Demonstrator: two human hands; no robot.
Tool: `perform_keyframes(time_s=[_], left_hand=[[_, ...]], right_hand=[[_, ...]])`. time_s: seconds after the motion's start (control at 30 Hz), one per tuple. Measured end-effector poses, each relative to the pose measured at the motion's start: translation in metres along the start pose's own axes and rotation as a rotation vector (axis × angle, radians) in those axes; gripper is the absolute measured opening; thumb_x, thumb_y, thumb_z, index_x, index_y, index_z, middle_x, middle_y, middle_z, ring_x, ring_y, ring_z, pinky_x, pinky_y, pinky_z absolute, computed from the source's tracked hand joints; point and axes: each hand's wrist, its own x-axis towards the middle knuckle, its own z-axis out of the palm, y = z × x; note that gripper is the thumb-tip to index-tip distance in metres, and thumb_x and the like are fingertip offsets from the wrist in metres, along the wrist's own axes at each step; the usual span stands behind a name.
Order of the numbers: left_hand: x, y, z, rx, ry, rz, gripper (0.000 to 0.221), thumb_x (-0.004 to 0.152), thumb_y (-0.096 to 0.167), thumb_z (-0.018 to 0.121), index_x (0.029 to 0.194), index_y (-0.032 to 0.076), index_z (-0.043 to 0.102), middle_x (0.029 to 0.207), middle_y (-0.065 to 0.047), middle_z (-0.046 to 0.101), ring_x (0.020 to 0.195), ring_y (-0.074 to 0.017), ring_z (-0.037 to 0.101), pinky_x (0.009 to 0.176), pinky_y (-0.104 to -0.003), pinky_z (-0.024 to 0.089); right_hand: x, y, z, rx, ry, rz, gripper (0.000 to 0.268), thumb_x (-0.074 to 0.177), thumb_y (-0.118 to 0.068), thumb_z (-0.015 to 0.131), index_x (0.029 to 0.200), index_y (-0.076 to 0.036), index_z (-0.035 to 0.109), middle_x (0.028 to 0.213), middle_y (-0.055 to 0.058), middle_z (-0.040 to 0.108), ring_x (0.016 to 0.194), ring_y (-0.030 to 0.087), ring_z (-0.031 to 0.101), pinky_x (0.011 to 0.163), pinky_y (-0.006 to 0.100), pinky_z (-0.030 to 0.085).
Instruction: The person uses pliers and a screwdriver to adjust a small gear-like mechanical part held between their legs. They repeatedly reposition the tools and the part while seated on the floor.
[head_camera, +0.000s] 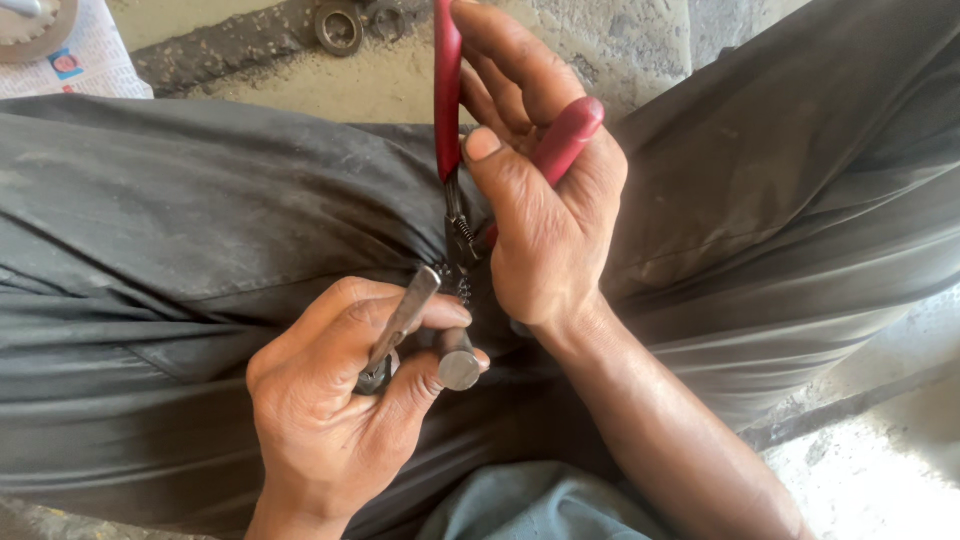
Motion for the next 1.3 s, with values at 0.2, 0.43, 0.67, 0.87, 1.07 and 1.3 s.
perform_keyframes(time_s=[0.2,0.43,0.67,0.87,1.07,1.3], left_hand=[[-0.002,-0.001,0.000,0.001,-0.005,-0.015,0.025,0.085,-0.005,0.077,0.108,0.003,0.071,0.097,-0.005,0.072,0.083,-0.0119,0.078,0.074,-0.023,0.061],[-0.001,0.000,0.000,0.073,0.013,0.009,0.025,0.085,0.004,0.082,0.108,0.002,0.071,0.096,-0.006,0.073,0.082,-0.0138,0.076,0.072,-0.025,0.059],[-0.001,-0.001,0.004,0.052,0.024,0.038,0.027,0.088,0.010,0.086,0.109,0.003,0.070,0.099,-0.005,0.073,0.086,-0.0143,0.076,0.074,-0.025,0.059],[0.000,0.001,0.003,0.046,0.032,0.025,0.028,0.086,0.006,0.087,0.109,0.004,0.071,0.100,-0.005,0.073,0.085,-0.0148,0.074,0.073,-0.025,0.058],[0.002,0.001,0.002,0.038,0.052,0.031,0.029,0.086,0.001,0.085,0.111,0.007,0.072,0.100,-0.005,0.073,0.087,-0.0141,0.076,0.075,-0.025,0.059],[0.002,-0.001,0.002,0.031,0.067,0.016,0.030,0.085,0.002,0.085,0.111,0.007,0.072,0.093,-0.004,0.070,0.079,-0.0151,0.072,0.070,-0.027,0.057]], right_hand=[[-0.004,-0.005,0.003,-0.012,-0.056,-0.044,0.041,0.118,-0.009,0.064,0.151,0.006,0.045,0.153,0.016,0.047,0.148,0.024,0.044,0.130,0.039,0.037],[-0.018,-0.025,-0.002,0.004,-0.089,-0.018,0.047,0.110,-0.023,0.069,0.148,-0.001,0.051,0.167,0.021,0.033,0.151,0.029,0.039,0.119,0.043,0.049],[-0.030,-0.017,0.002,0.030,-0.009,-0.052,0.049,0.112,-0.021,0.073,0.151,-0.003,0.050,0.169,0.017,0.019,0.157,0.026,0.027,0.121,0.040,0.044],[-0.031,-0.022,0.001,-0.024,-0.054,-0.046,0.060,0.107,-0.029,0.075,0.154,-0.008,0.044,0.169,0.016,0.018,0.152,0.027,0.034,0.123,0.041,0.043],[-0.045,-0.037,0.004,-0.001,-0.062,0.075,0.097,0.099,-0.033,0.084,0.164,-0.014,0.014,0.167,0.020,0.026,0.150,0.025,0.034,0.127,0.041,0.034],[-0.045,-0.037,0.011,0.080,-0.047,0.142,0.111,0.094,-0.035,0.089,0.166,-0.013,0.008,0.146,0.013,0.041,0.127,0.024,0.052,0.112,0.038,0.045]])
